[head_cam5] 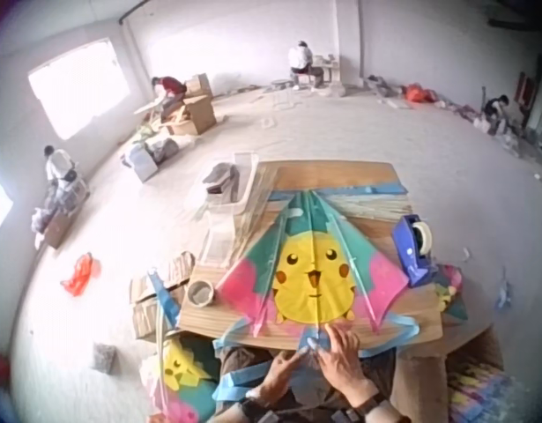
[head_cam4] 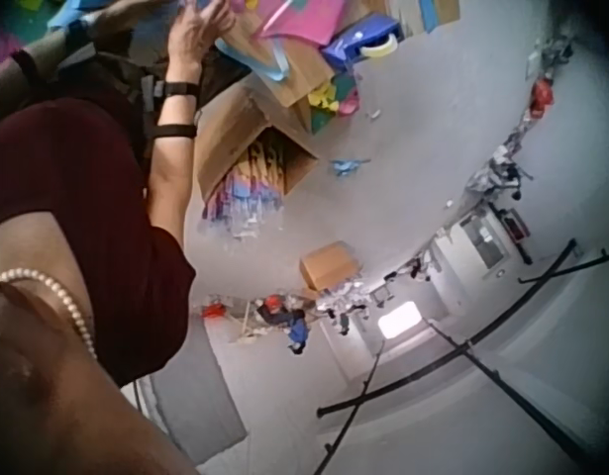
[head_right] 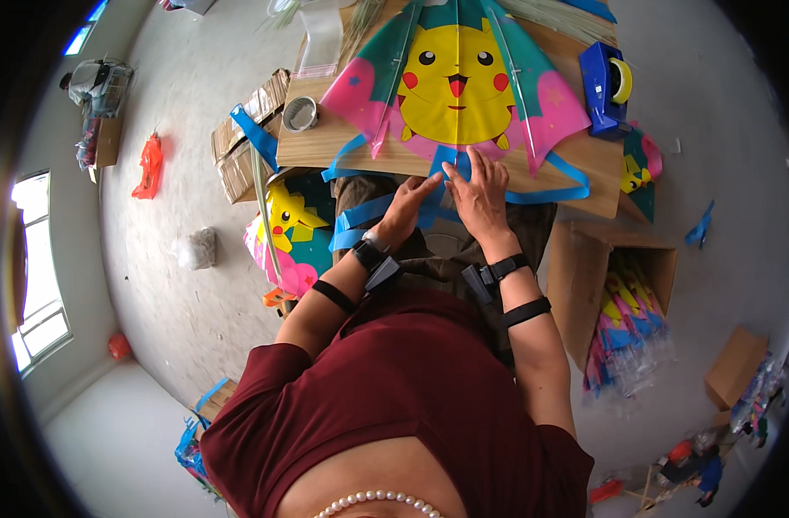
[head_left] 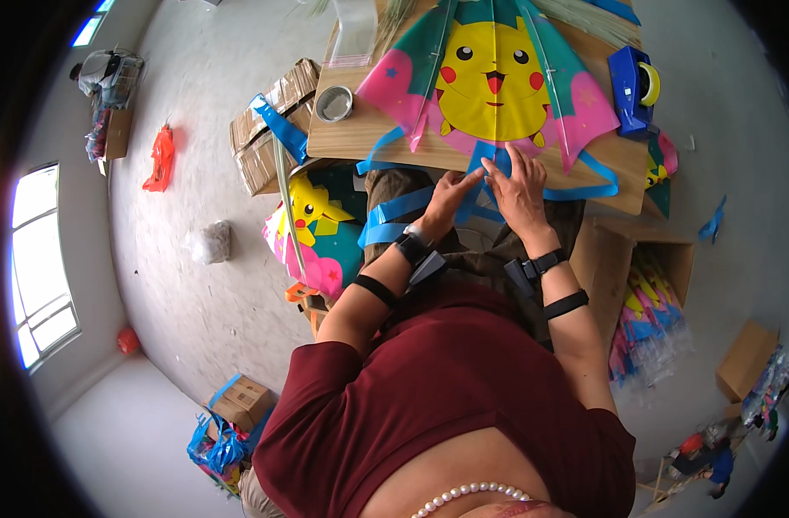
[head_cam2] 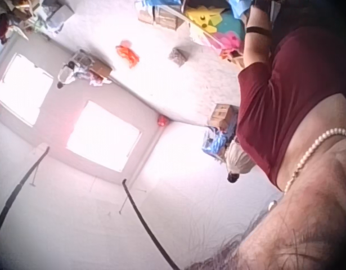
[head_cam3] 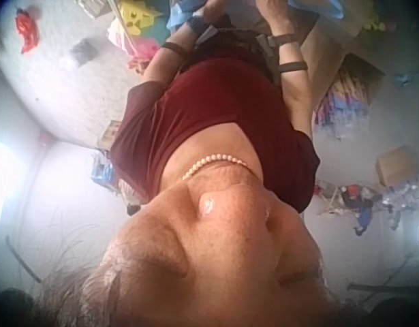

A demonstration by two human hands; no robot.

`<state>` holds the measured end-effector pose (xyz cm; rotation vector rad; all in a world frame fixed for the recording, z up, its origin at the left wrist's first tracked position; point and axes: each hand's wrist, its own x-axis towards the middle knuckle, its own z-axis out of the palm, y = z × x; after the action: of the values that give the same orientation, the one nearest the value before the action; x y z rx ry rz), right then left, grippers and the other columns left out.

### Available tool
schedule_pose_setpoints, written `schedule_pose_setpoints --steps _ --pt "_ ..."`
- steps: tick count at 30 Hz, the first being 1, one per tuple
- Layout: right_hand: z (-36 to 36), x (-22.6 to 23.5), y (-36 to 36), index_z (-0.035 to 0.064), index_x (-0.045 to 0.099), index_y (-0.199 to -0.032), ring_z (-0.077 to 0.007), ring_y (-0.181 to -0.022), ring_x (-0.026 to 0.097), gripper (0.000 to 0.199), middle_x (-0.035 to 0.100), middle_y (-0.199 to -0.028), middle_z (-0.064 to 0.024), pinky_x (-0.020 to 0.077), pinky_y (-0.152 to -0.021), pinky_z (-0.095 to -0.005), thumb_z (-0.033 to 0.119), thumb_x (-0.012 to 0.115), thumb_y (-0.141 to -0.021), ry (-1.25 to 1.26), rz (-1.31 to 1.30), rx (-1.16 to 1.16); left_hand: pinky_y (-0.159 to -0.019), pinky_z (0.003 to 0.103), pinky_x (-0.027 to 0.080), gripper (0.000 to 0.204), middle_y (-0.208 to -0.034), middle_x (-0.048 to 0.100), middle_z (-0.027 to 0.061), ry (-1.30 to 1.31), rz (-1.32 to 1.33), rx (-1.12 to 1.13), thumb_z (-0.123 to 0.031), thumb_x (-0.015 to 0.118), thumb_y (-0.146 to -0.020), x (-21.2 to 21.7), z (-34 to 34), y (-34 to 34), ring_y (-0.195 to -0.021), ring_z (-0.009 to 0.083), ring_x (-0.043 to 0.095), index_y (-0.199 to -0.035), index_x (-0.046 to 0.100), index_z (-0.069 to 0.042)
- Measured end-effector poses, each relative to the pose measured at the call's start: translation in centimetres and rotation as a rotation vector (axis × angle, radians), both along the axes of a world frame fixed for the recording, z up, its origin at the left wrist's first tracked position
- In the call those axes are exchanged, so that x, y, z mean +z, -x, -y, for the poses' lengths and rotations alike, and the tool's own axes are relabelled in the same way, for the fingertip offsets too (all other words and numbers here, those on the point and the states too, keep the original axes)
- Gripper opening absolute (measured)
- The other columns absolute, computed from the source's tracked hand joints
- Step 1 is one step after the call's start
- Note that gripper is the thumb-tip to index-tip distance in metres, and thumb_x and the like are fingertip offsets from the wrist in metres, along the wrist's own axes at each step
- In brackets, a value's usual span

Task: Assemble and fold decorative kites in a workshop environment.

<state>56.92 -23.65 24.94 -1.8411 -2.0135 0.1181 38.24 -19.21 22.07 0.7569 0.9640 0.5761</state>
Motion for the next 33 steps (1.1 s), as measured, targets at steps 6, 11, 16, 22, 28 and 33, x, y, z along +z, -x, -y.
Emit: schedule_pose_setpoints --steps 6,11,16,22,28,33 --pt "-0.2 0.2 -0.3 0.0198 0.073 -0.137 -0.0376 -0.144 0.046 0.037 0.051 -0.153 -0.0207 0.0324 -0.119 -0.0587 0.026 0.071 -0.101 0.024 -0.034 0.012 -0.083 0.029 0.049 0.051 -0.107 0.072 0.0030 0.054 -0.139 0.318 -0.044 0.080 -0.099 -2.0 -0.6 -3.6 -0.096 0.0101 0.060 -0.119 0.072 0.002" --pt "-0.1 -0.1 -0.2 0.0173 0.074 -0.135 -0.0377 -0.143 0.047 0.035 0.052 -0.152 -0.0202 0.0339 -0.119 -0.0598 0.025 0.072 -0.101 0.038 -0.100 -0.006 -0.079 0.029 0.047 0.046 -0.101 0.071 0.0009 0.036 -0.164 0.401 -0.041 0.080 -0.100 -3.4 0.0 -4.6 -0.089 0.0091 0.057 -0.115 0.073 0.002" --pt "0.1 -0.3 0.2 0.0127 0.072 -0.133 -0.0356 -0.141 0.050 0.033 0.054 -0.151 -0.0183 0.0351 -0.118 -0.0593 0.023 0.071 -0.102 -0.019 -0.074 -0.013 -0.073 0.027 0.044 0.041 -0.094 0.067 -0.0024 0.057 -0.154 0.457 -0.039 0.080 -0.100 -3.0 0.7 -5.4 -0.083 0.0064 0.052 -0.109 0.072 0.000" --pt "0.2 -0.8 0.4 0.0081 0.070 -0.128 -0.0335 -0.135 0.055 0.029 0.058 -0.147 -0.0157 0.0379 -0.117 -0.0562 0.020 0.068 -0.102 -0.065 -0.097 -0.023 -0.066 0.027 0.039 0.037 -0.087 0.062 -0.0054 0.038 -0.145 0.454 -0.037 0.081 -0.100 -2.8 0.9 -5.7 -0.077 0.0045 0.048 -0.104 0.072 -0.002" --pt "0.1 -0.7 0.4 0.0083 0.069 -0.132 -0.0330 -0.135 0.056 0.031 0.058 -0.146 -0.0158 0.0382 -0.117 -0.0563 0.019 0.067 -0.102 -0.088 -0.113 -0.039 -0.065 0.026 0.040 0.035 -0.085 0.062 -0.0059 0.105 -0.213 0.347 -0.036 0.082 -0.099 -1.9 0.5 -4.6 -0.075 0.0046 0.047 -0.099 0.072 -0.003" --pt "0.1 -0.4 0.4 0.0121 0.070 -0.136 -0.0347 -0.138 0.052 0.036 0.056 -0.147 -0.0176 0.0363 -0.118 -0.0579 0.018 0.069 -0.101 -0.060 -0.037 -0.042 -0.058 0.026 0.033 0.039 -0.074 0.050 -0.0079 0.072 -0.226 0.335 -0.045 0.080 -0.098 -1.1 0.4 -4.7 -0.066 0.0047 0.040 -0.089 0.065 -0.011"
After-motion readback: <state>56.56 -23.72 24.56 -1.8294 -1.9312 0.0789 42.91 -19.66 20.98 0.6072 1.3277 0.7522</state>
